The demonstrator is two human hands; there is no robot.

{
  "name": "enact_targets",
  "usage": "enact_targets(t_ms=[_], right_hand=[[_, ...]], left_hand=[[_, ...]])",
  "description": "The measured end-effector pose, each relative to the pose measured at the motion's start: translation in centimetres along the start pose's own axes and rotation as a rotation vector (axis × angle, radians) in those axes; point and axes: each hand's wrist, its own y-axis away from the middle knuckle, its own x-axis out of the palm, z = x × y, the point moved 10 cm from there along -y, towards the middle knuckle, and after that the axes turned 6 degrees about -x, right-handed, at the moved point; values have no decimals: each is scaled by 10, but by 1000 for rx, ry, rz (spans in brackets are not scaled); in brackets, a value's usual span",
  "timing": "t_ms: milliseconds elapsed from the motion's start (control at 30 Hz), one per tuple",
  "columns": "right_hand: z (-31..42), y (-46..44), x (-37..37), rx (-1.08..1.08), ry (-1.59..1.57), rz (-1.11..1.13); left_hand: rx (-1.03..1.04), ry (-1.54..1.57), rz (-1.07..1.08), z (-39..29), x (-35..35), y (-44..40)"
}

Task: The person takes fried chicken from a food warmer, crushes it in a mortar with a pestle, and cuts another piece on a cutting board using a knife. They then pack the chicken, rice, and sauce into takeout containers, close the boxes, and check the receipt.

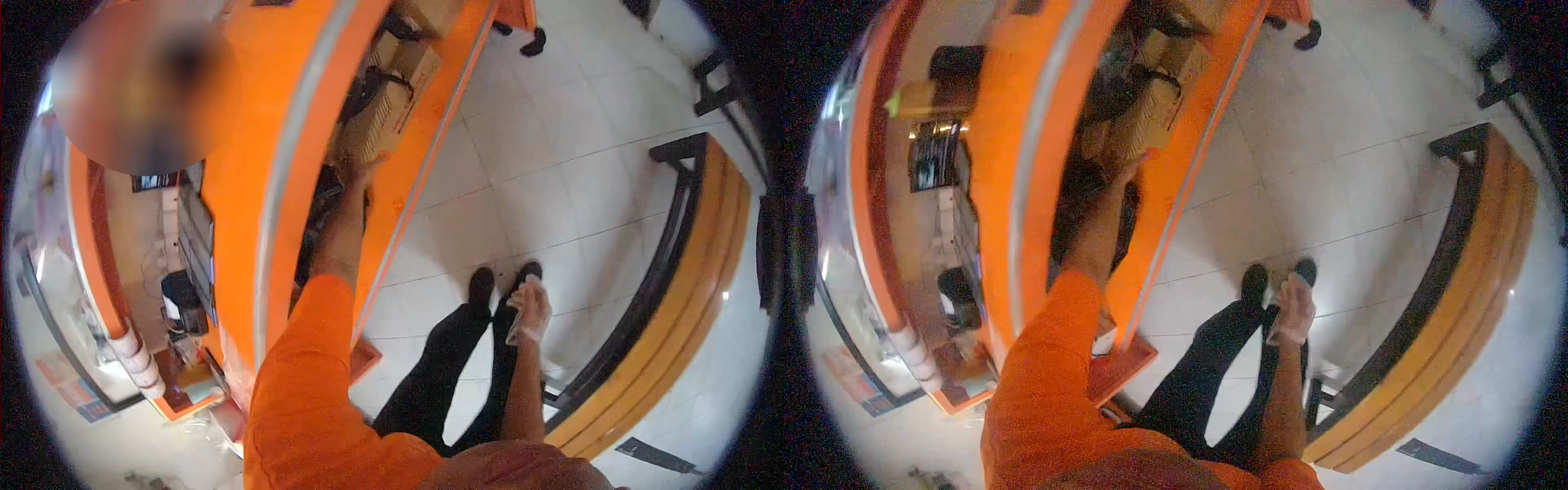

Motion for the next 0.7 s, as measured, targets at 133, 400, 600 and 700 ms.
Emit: enact_targets(t_ms=[133,400,600,700], right_hand=[[-47,-76,24,-17,-18,124],[11,-149,77,-211,203,225],[-18,-149,68,-58,381,235],[-17,-142,80,-171,437,257]], left_hand=[[-85,-42,119,46,33,-84],[-183,-93,150,66,99,-135],[-76,94,91,56,96,-145],[-36,453,78,33,93,-109]])
